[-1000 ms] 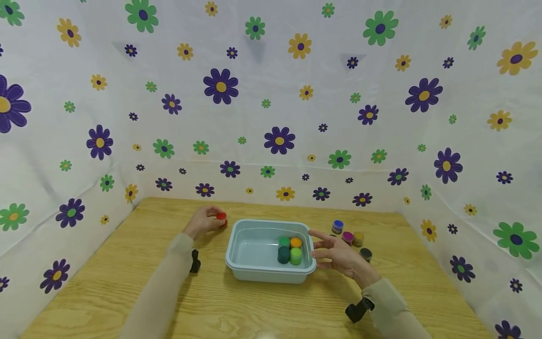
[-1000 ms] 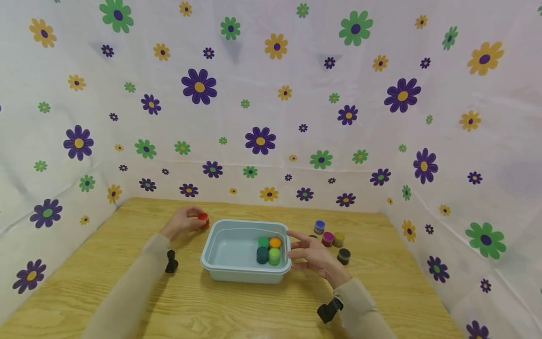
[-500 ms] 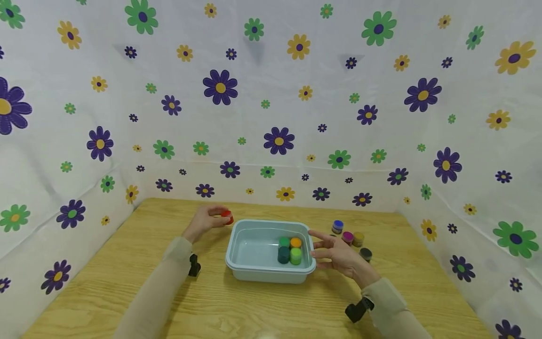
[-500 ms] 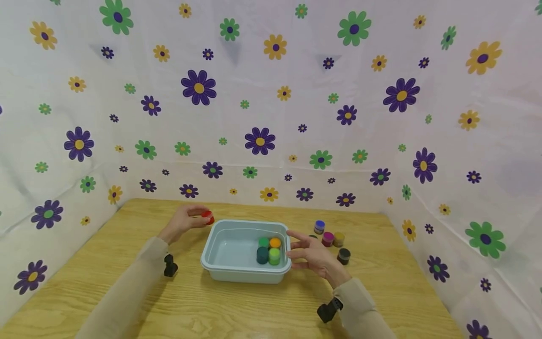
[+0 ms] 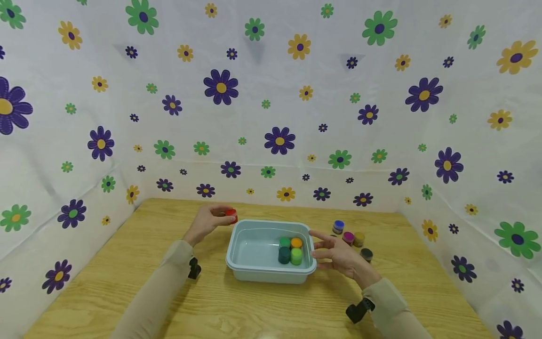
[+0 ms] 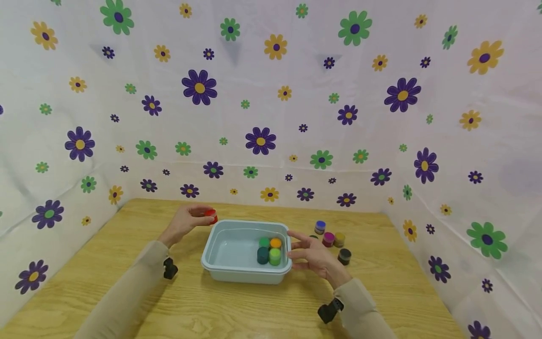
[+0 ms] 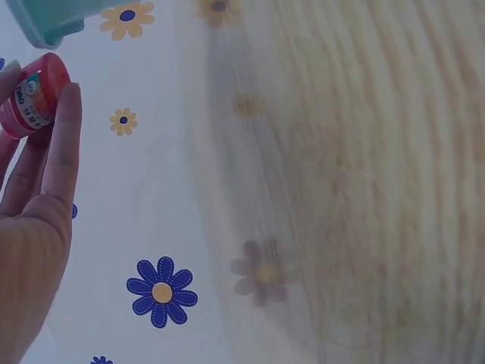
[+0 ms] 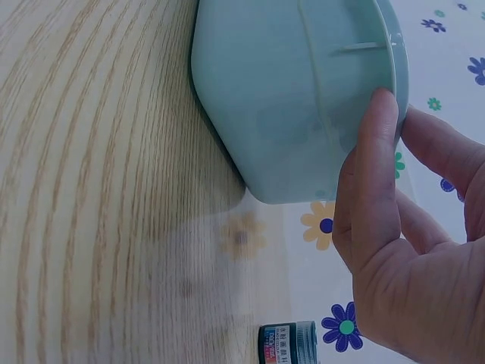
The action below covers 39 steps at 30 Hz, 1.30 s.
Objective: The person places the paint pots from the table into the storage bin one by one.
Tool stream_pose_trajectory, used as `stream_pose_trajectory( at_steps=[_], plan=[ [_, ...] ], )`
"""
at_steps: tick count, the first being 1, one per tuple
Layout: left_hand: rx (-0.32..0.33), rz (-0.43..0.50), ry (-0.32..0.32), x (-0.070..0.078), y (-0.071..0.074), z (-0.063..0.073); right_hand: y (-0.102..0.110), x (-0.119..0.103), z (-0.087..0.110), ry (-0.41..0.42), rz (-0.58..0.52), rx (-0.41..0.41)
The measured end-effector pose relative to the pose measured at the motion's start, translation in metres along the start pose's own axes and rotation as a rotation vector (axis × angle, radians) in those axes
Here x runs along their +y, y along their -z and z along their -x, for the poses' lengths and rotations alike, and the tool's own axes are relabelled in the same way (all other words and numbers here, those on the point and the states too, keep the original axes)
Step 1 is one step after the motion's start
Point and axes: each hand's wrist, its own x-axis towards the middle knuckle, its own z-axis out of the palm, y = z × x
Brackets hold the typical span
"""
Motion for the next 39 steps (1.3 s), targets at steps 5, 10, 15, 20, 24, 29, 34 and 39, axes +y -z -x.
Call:
stream_pose_trajectory(
  at_steps=[5,10,15,20,24,29,34,39],
  plan=[
    [0.006,0.009,-0.037,0.010,-0.003,0.003,0.000,-0.002,-0.001,0.004,0.002,0.010],
    [0.010,0.016,-0.052,0.015,-0.007,0.003,-0.001,-0.001,0.000,-0.004,0.000,0.019],
    [0.007,-0.021,-0.072,0.020,-0.014,0.005,-0.002,0.000,0.001,-0.007,0.002,0.020],
    [-0.026,-0.018,-0.063,0.029,-0.024,0.006,-0.001,-0.001,0.000,0.002,0.006,0.023],
    [-0.069,-0.007,-0.020,0.040,-0.031,0.008,0.000,-0.002,0.000,0.003,0.006,0.020],
    [-0.128,-0.040,0.009,0.051,-0.041,0.011,0.000,-0.003,0.000,0.004,0.006,0.015],
    [-0.138,-0.109,0.010,0.056,-0.051,0.011,-0.001,-0.003,0.000,0.003,0.006,0.011],
    [-0.158,-0.130,0.032,0.059,-0.064,0.012,-0.002,-0.003,0.001,-0.001,0.007,0.008]
  ],
)
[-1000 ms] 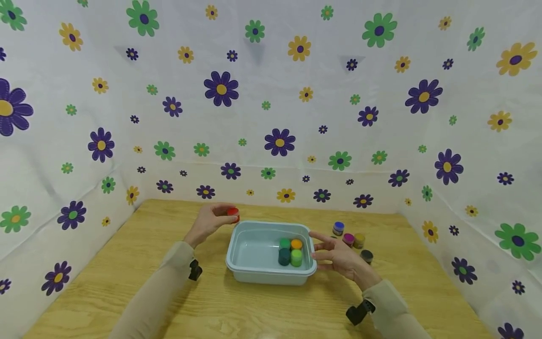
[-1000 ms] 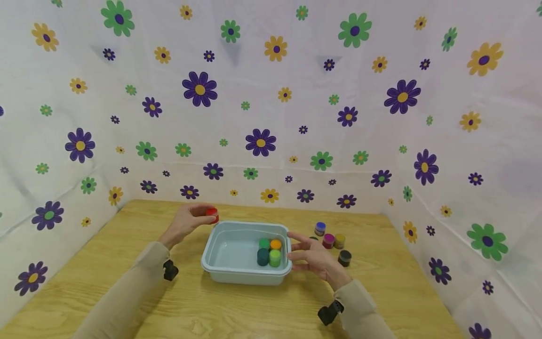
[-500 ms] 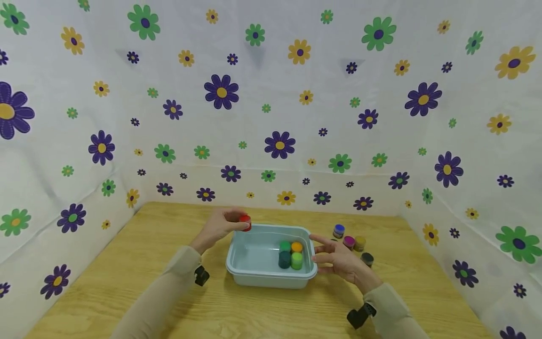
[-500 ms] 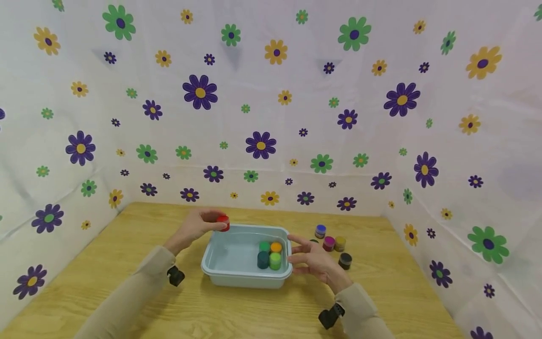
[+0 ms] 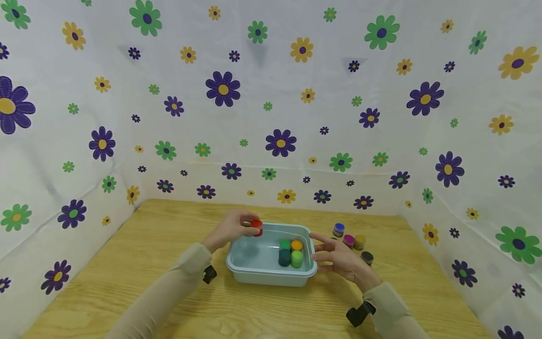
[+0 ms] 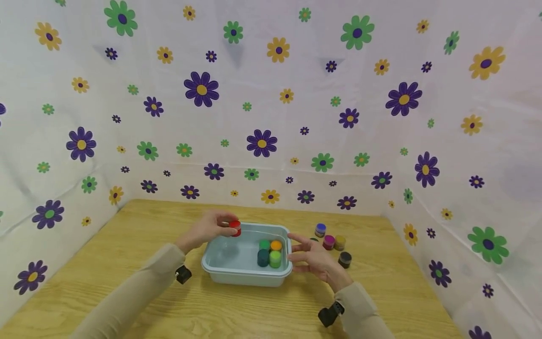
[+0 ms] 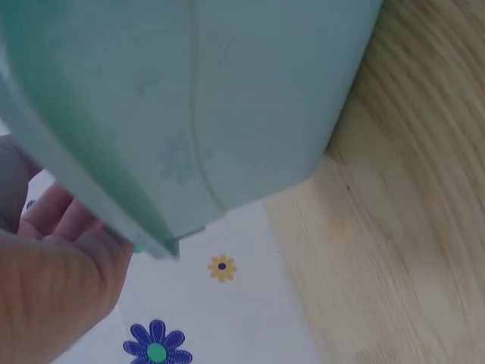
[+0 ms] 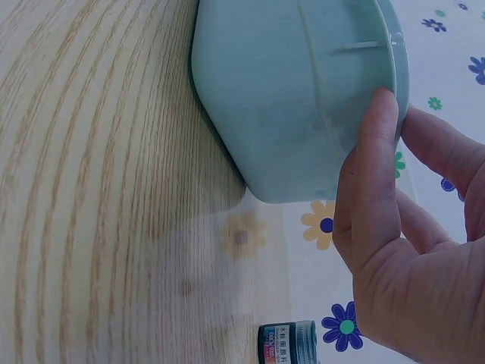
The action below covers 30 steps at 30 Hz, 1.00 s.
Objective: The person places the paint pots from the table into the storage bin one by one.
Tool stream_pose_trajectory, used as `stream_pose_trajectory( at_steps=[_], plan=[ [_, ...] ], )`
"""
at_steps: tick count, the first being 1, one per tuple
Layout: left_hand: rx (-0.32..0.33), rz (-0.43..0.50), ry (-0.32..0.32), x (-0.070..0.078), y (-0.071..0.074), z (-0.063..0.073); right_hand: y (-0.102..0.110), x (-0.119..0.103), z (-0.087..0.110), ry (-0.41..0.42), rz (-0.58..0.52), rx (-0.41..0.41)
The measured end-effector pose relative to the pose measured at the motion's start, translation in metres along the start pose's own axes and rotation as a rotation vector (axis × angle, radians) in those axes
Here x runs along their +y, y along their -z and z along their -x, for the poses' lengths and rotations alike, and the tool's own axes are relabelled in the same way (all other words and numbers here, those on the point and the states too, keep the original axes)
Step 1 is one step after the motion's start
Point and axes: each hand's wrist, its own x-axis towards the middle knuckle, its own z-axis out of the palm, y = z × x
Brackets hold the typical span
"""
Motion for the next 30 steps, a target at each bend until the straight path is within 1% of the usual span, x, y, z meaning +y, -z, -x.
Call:
stream_pose_trajectory(
  at_steps=[3,8,11,15,17,24,26,30],
  plan=[
    [-0.005,-0.043,0.021,0.004,-0.007,-0.001,0.000,0.000,0.000,0.001,0.004,0.002],
    [-0.032,-0.131,0.004,0.007,-0.018,-0.004,0.001,0.000,-0.001,0.000,0.003,0.004],
    [-0.060,-0.147,-0.016,0.006,-0.023,-0.006,0.001,0.001,-0.001,-0.003,0.001,0.006],
    [-0.090,-0.139,-0.041,0.003,-0.030,-0.009,0.000,0.002,-0.002,-0.002,-0.003,0.011],
    [-0.101,-0.144,-0.042,0.001,-0.033,-0.010,0.000,0.003,-0.002,0.001,-0.006,0.013],
    [-0.168,-0.187,-0.026,0.000,-0.042,-0.012,0.000,0.002,-0.002,-0.004,0.009,0.018],
    [-0.172,-0.205,-0.026,-0.001,-0.044,-0.013,0.000,0.001,-0.003,0.001,0.009,0.018],
    [-0.178,-0.253,-0.008,-0.001,-0.048,-0.014,0.000,0.001,-0.002,-0.003,0.016,0.020]
  ],
)
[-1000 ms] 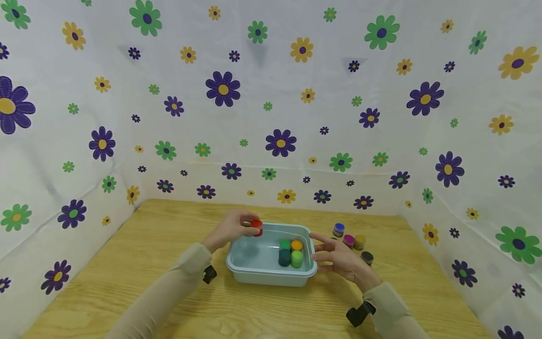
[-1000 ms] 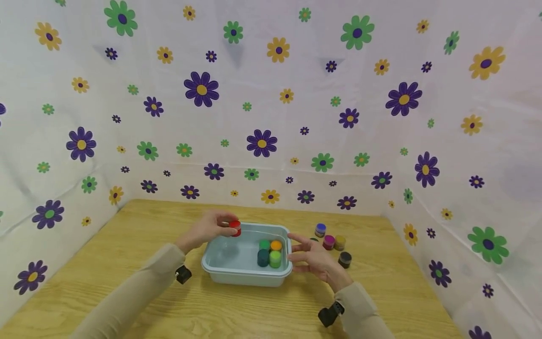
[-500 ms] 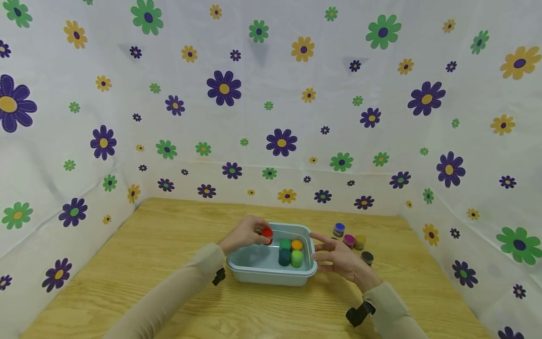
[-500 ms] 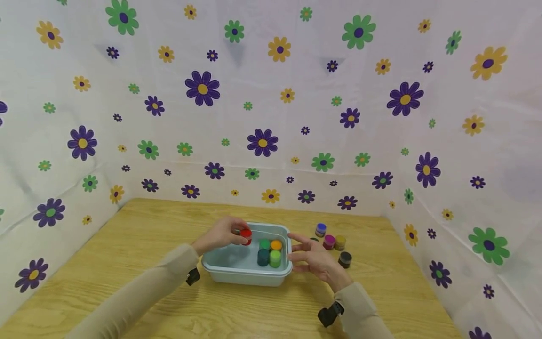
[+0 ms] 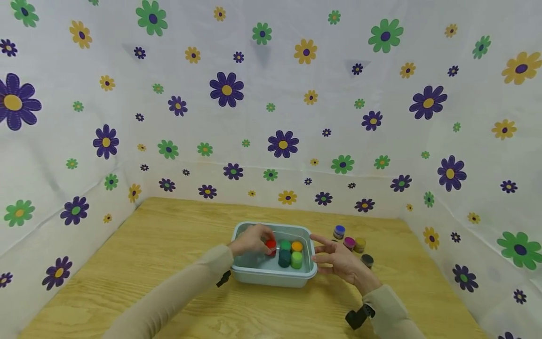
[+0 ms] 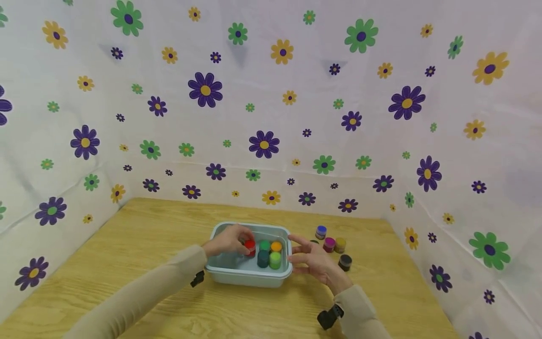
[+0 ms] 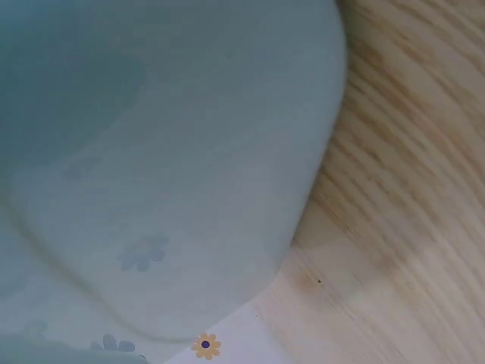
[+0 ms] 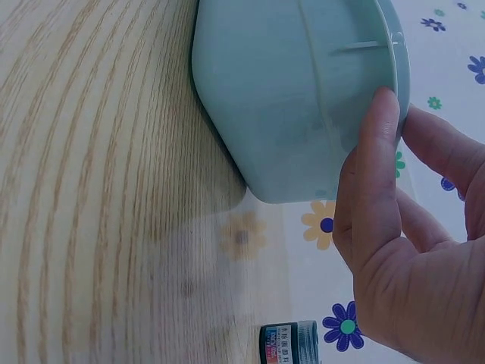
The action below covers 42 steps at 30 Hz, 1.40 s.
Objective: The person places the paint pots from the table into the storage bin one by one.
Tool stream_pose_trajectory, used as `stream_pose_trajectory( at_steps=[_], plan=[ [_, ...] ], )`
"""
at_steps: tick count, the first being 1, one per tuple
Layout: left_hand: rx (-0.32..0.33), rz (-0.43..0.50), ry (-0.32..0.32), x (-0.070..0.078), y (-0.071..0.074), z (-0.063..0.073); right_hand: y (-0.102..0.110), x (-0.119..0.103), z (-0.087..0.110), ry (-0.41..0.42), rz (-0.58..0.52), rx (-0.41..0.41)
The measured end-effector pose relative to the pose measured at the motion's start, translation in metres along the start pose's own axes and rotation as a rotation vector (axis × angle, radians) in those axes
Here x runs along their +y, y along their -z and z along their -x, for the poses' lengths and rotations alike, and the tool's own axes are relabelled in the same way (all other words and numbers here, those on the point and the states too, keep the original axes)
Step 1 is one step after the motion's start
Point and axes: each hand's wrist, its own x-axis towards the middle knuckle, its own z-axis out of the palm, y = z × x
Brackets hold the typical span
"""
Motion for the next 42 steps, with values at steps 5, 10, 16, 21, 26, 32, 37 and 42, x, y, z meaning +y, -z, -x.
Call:
stream_pose_trajectory(
  at_steps=[5,10,16,21,26,32,37,42],
  plan=[
    [0.021,-0.045,0.021,-0.0002,-0.0009,0.0012,-0.0004,0.0009,0.0010,0.004,0.001,-0.016],
    [0.036,-0.063,0.030,-0.0034,-0.0013,0.0004,0.0003,0.0014,0.0000,0.012,0.000,-0.034],
    [0.040,-0.034,0.070,-0.0040,-0.0035,0.0004,0.0015,0.0025,-0.0010,0.014,0.003,-0.038],
    [0.024,0.006,0.107,-0.0020,-0.0042,0.0018,0.0010,0.0020,-0.0012,0.014,0.000,-0.033],
    [0.010,0.028,0.099,-0.0036,-0.0057,0.0004,0.0010,0.0021,-0.0011,0.014,-0.006,-0.028],
    [-0.004,0.067,0.096,-0.0047,-0.0081,-0.0010,0.0008,0.0024,-0.0011,0.010,-0.009,-0.030],
    [-0.002,0.047,0.071,-0.0051,-0.0093,-0.0026,0.0013,0.0010,0.0000,0.012,-0.010,-0.041],
    [-0.022,0.063,0.063,-0.0052,-0.0088,-0.0035,0.0008,-0.0004,0.0016,0.013,-0.014,-0.056]
  ],
)
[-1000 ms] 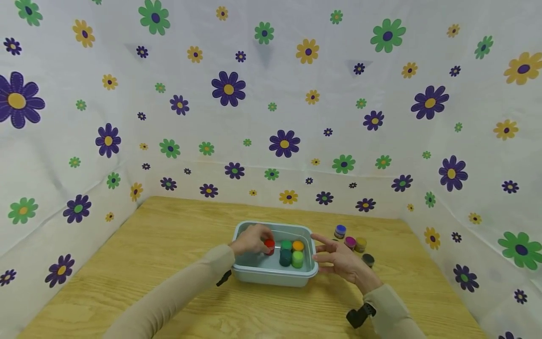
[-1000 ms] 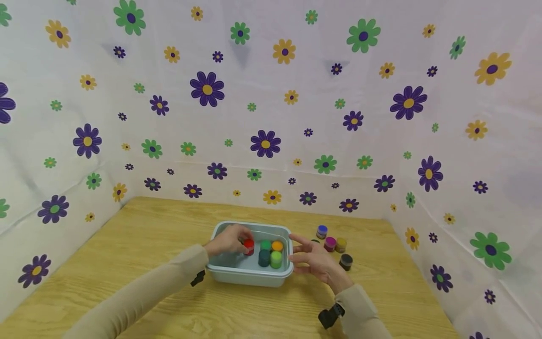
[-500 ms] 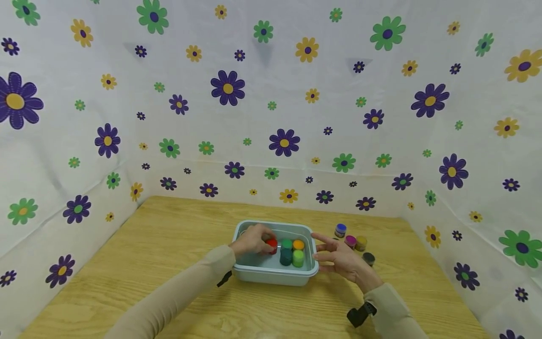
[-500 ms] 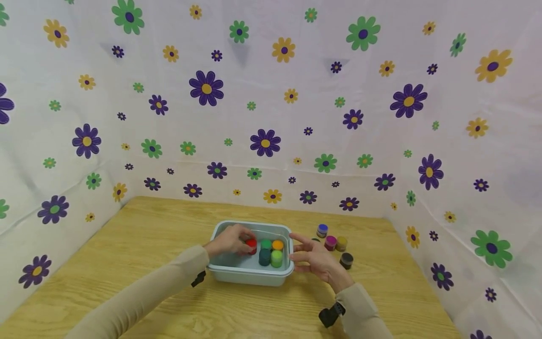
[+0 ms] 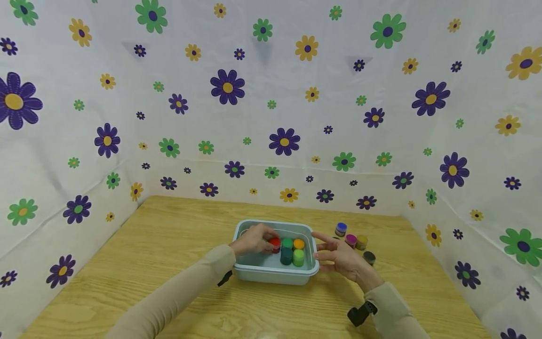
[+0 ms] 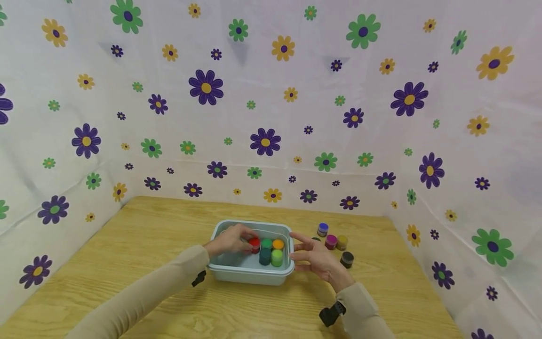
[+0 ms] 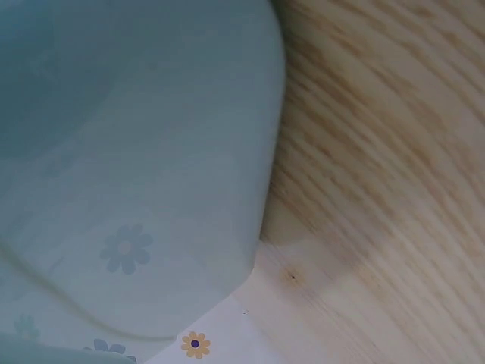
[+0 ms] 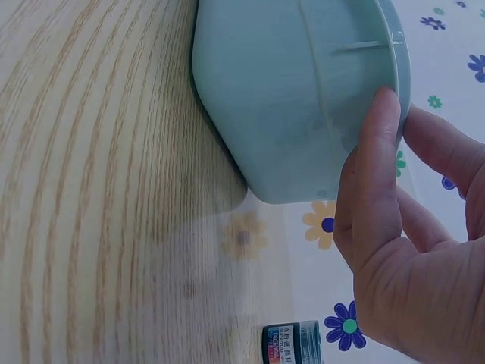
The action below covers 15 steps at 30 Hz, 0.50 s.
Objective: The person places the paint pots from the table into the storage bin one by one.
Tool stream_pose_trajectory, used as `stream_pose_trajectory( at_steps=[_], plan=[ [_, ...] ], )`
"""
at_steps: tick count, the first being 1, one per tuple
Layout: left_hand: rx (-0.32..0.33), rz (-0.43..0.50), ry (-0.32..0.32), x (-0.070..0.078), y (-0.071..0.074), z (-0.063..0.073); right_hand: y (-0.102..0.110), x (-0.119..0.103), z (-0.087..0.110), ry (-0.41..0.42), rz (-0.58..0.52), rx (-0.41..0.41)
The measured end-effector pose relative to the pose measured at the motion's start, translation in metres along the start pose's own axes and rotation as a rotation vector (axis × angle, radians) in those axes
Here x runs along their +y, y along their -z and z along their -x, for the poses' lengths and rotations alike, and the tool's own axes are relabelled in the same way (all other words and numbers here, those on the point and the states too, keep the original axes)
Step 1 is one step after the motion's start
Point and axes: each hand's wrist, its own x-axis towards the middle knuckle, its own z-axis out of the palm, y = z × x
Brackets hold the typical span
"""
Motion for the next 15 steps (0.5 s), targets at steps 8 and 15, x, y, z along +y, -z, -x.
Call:
stream_pose_trajectory(
  at_steps=[8,15],
  plan=[
    [-0.015,0.001,0.003,-0.0013,-0.0018,-0.0037,-0.0012,0.0000,0.0014,-0.004,-0.017,0.020],
    [0.007,-0.023,-0.003,-0.0002,0.0007,-0.0031,0.0001,0.0021,-0.0001,0.004,-0.011,0.028]
  ],
)
